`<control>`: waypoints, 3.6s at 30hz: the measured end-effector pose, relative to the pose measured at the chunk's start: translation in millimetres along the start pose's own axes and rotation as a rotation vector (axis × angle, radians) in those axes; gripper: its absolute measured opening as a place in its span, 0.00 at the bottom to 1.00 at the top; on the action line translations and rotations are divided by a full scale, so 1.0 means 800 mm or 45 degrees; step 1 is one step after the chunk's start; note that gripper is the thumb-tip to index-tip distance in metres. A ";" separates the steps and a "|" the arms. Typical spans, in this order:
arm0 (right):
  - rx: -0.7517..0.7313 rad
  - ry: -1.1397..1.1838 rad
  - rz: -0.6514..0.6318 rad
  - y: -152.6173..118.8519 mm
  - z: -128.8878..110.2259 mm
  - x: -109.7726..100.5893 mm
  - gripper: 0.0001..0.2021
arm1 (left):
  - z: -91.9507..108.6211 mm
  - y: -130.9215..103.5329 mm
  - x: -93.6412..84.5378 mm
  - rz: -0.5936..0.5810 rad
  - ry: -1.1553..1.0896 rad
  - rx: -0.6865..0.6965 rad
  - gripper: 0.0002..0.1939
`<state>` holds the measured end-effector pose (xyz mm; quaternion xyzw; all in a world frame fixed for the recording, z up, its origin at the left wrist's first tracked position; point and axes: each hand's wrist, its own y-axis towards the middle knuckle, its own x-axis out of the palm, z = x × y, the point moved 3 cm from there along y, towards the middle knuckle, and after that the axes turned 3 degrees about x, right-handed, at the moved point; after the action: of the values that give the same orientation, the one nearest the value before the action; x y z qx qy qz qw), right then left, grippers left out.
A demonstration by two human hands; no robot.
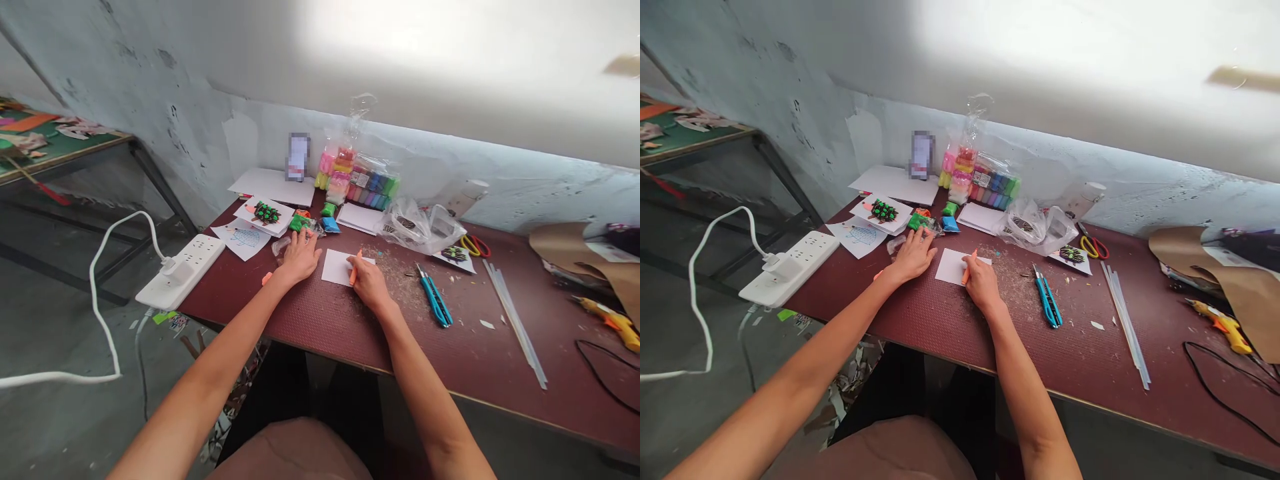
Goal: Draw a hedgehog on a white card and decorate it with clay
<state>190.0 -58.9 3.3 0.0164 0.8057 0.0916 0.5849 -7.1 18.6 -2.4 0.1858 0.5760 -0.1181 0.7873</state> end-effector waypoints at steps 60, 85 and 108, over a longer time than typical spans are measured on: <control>0.005 -0.037 -0.032 0.001 0.001 0.003 0.18 | -0.041 -0.098 -0.044 0.002 0.249 -0.327 0.35; -0.022 -0.025 -0.015 -0.001 -0.003 0.001 0.20 | 0.033 -0.092 -0.010 -0.139 0.136 0.531 0.27; -0.015 -0.039 -0.046 -0.003 -0.005 -0.005 0.22 | 0.004 -0.037 0.014 -0.124 0.127 0.344 0.27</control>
<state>187.8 -62.8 8.2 -0.0002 0.7964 0.0856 0.5987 -12.5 -9.4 -16.6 0.2673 0.6015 -0.2232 0.7190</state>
